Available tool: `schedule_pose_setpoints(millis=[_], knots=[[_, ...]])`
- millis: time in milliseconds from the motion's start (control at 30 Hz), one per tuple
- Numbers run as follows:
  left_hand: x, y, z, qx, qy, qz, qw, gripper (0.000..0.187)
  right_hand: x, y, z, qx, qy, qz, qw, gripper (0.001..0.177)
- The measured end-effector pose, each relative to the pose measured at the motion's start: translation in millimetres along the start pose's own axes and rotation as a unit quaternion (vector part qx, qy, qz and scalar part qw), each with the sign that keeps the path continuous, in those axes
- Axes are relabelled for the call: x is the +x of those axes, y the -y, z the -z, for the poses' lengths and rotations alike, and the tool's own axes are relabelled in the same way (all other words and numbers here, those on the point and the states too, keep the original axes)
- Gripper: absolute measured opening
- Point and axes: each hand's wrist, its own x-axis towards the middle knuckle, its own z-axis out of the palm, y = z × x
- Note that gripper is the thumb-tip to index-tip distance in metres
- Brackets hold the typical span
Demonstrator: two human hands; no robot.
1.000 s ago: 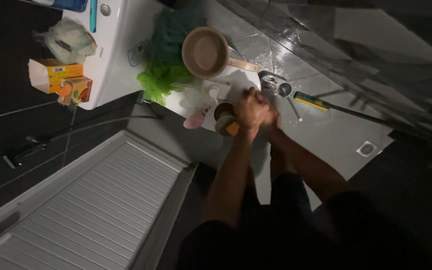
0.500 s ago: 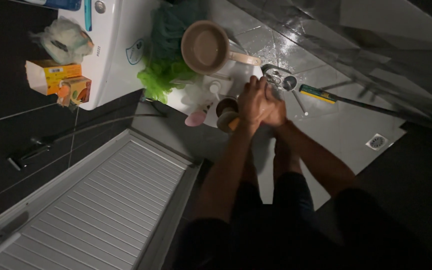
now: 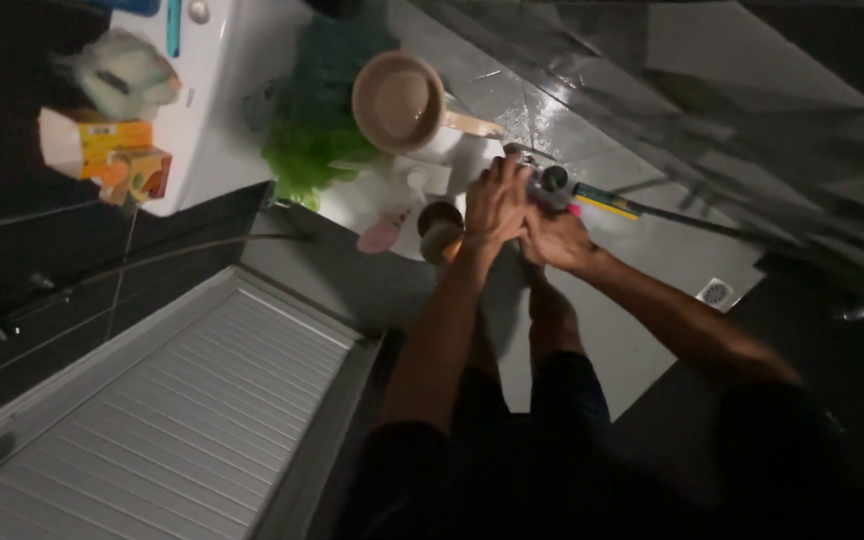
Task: The person is organizing and cleaning bathroom supplies by wiping them with a cloth and arranging them on the toilet tank and in a recessed wall shelf.
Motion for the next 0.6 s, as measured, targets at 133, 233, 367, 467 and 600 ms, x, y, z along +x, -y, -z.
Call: schedule_pose_setpoints(millis=[133,233,367,467,600], knots=[[-24.8,23.8,-88.5,0.005,0.067,-0.097,0.993,0.094,-9.4,-15.7,-18.4,-0.055,-0.067,0.062,0.994,0.026],[-7.3,2.1,-8.5,-0.015,0.165,-0.045,0.985,0.055,-15.0,-18.1,-42.1,0.183,-0.005,-0.216,0.959,0.063],[1.7,-23.8,29.4,-0.031,0.088,0.104,0.990,0.047,-7.8,25.6,-58.1,0.107,-0.177,-0.166,0.964,0.065],[1.0,-21.5,18.3,-0.001,0.038,0.079,0.996,0.034,0.0,32.1,-72.9,0.044,-0.234,-0.217,0.947,0.047],[2.5,-16.9,21.6,0.035,0.034,0.106,0.993,0.029,2.0,34.0,-79.5,0.059,-0.237,-0.206,0.948,0.047]])
